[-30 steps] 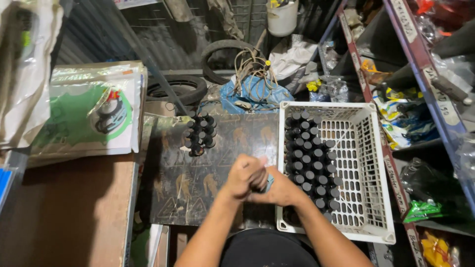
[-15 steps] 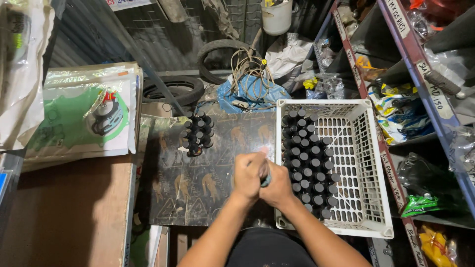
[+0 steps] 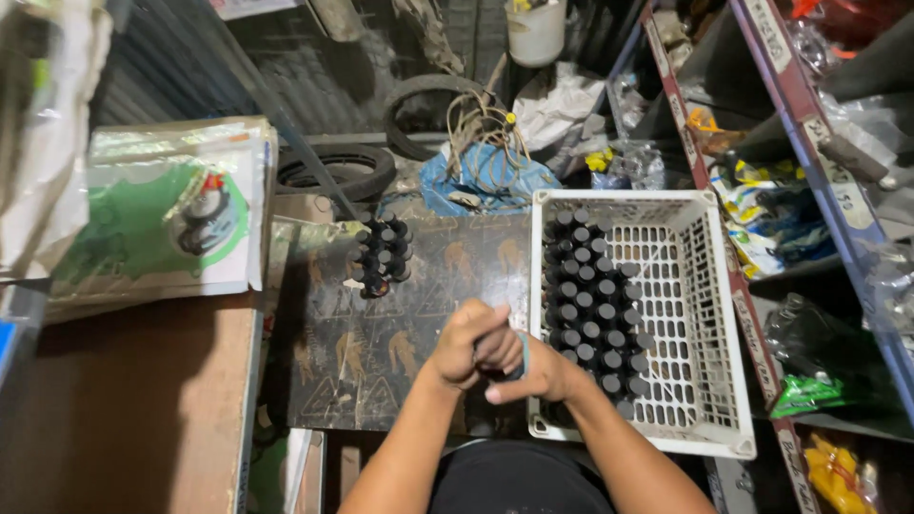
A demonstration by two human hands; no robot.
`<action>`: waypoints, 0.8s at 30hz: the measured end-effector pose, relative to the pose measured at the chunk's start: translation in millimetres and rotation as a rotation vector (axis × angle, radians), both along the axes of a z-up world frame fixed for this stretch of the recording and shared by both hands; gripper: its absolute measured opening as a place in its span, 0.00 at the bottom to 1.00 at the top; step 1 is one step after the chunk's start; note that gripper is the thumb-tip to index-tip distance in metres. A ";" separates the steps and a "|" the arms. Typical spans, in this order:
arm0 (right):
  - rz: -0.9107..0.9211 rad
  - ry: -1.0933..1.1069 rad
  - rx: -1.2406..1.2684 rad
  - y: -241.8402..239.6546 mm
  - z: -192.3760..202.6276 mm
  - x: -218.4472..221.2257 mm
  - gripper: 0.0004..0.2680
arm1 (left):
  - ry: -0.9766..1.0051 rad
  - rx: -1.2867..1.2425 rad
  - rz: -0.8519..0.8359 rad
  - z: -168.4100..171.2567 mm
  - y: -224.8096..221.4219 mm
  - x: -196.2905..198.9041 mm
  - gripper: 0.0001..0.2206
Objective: Wiping small black cylindrical parts with a cloth and placing them into a white crate.
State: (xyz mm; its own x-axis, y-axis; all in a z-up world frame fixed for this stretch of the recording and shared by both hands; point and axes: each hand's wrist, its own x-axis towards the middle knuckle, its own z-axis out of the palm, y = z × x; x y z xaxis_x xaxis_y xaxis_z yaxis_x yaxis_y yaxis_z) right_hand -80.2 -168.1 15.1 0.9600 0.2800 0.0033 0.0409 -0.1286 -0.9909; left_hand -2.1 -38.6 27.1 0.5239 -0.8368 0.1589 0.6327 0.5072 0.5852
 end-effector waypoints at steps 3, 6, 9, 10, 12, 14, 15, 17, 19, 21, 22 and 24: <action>-0.172 0.020 -0.053 3.1 -2.1 -2.5 0.18 | 0.075 0.079 0.115 8.6 -4.0 -6.9 0.32; -0.282 0.059 -0.226 -8.1 -0.6 -8.9 0.21 | 0.102 0.196 0.284 3.6 -11.1 -5.9 0.27; -0.487 0.134 -0.344 -38.9 -53.0 -27.3 0.18 | 0.141 0.235 0.404 -0.4 -29.0 -5.9 0.22; -0.495 0.132 -0.346 -40.7 -37.9 -27.2 0.18 | 0.139 0.231 0.396 -1.9 -36.6 -8.1 0.22; -0.710 0.093 -0.496 -44.2 -8.5 -30.9 0.20 | 0.034 0.243 0.507 -6.1 -52.1 -16.0 0.18; -0.763 -0.118 -0.588 -60.6 -2.9 -38.2 0.13 | -0.016 0.221 0.543 -14.3 -72.1 -24.9 0.18; -0.801 -0.338 -0.674 -69.1 -0.1 -41.0 0.07 | -0.070 0.199 0.590 -18.2 -82.4 -28.8 0.17; -0.773 -0.386 -0.663 -83.3 6.6 -47.8 0.07 | -0.161 0.220 0.630 -15.1 -100.2 -36.0 0.18; -0.746 -0.421 -0.654 -95.5 11.0 -55.1 0.11 | -0.244 0.247 0.663 -21.7 -118.2 -44.4 0.18; -0.694 -0.383 -0.665 -107.0 12.5 -57.6 0.14 | -0.440 0.329 0.550 -37.4 -137.4 -49.1 0.19; -0.694 -0.376 -0.670 -116.6 -0.5 -62.6 0.14 | -0.433 0.329 0.546 -38.8 -146.3 -49.0 0.19; -0.795 -0.368 -0.693 -134.3 -26.1 -66.8 0.13 | -0.594 0.322 0.444 -40.8 -161.5 -43.5 0.20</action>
State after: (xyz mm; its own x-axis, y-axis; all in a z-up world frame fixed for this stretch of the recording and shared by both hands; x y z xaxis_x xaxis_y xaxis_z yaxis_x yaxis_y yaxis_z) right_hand -147.0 -302.4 -11.0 0.8394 -0.3621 0.4053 -0.0228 -0.7686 -0.6394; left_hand -45.7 -200.1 -13.7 0.7218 -0.6226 0.3022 -0.0508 0.3877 0.9204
